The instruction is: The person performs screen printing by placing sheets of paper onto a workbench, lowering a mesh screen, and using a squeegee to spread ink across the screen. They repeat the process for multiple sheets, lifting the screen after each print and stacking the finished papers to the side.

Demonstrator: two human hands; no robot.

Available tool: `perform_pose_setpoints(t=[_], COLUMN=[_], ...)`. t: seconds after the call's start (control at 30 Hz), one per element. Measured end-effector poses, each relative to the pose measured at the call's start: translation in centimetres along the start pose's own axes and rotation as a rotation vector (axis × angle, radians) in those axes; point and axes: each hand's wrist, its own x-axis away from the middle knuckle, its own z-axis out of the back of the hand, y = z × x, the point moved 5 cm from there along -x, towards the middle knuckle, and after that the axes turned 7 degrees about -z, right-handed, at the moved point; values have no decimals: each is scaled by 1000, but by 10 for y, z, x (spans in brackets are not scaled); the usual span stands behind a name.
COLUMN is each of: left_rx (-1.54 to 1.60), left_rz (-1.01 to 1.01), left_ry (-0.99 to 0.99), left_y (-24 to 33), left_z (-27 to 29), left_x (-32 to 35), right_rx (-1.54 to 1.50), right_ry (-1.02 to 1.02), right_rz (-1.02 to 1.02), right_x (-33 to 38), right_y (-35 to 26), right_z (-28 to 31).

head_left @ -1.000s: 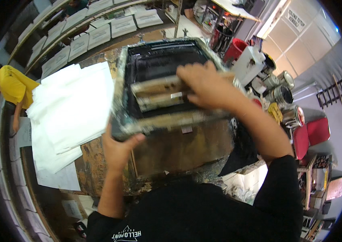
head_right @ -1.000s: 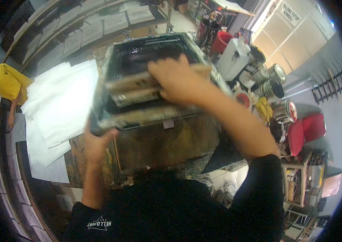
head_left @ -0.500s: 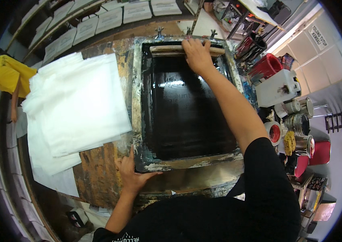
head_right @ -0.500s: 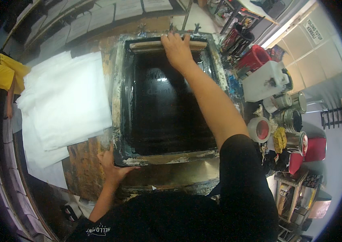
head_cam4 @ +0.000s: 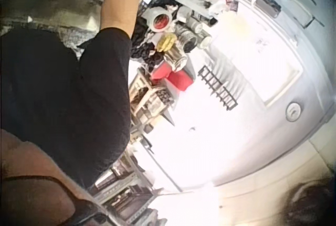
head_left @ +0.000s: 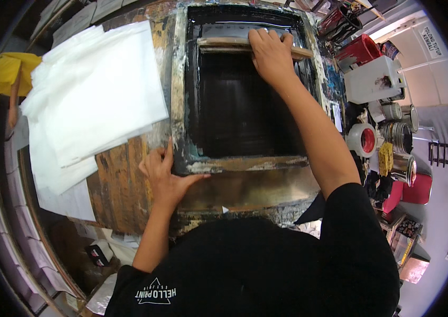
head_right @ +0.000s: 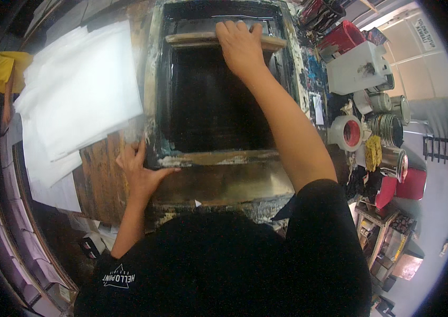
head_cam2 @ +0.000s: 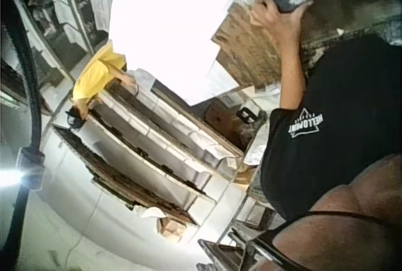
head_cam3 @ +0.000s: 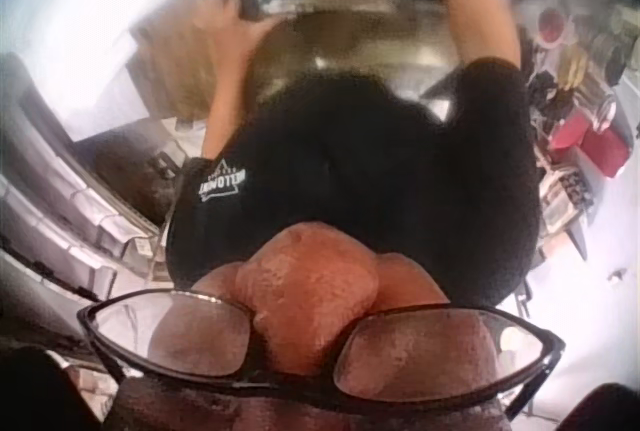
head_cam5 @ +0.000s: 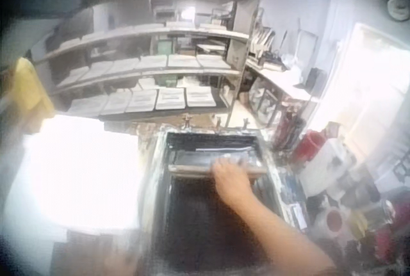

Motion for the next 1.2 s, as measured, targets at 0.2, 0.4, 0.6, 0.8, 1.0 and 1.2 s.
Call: perform_pose_setpoints(t=[0.2,0.4,0.6,0.8,1.0,1.2], left_rx=[35,86,200,954,1169,410], left_rz=[17,80,119,129,-129,-253], left_ry=[3,18,51,306,796,317], left_y=[2,2,13,44,-16,-56], left_z=[1,2,14,56,54,-65], left_x=[-2,3,-7,-37,-140,-307], right_rx=[-26,-77,-71,-178,-146,-238], right_ry=[-121,-218,-295,-10,287,291], right_rz=[-26,-37,-35,-47,16,1], right_x=[88,156,143,129,27,-47], right_y=[-26,-61,-56,-54,-13,7], right_z=[50,124,147,224,279,314])
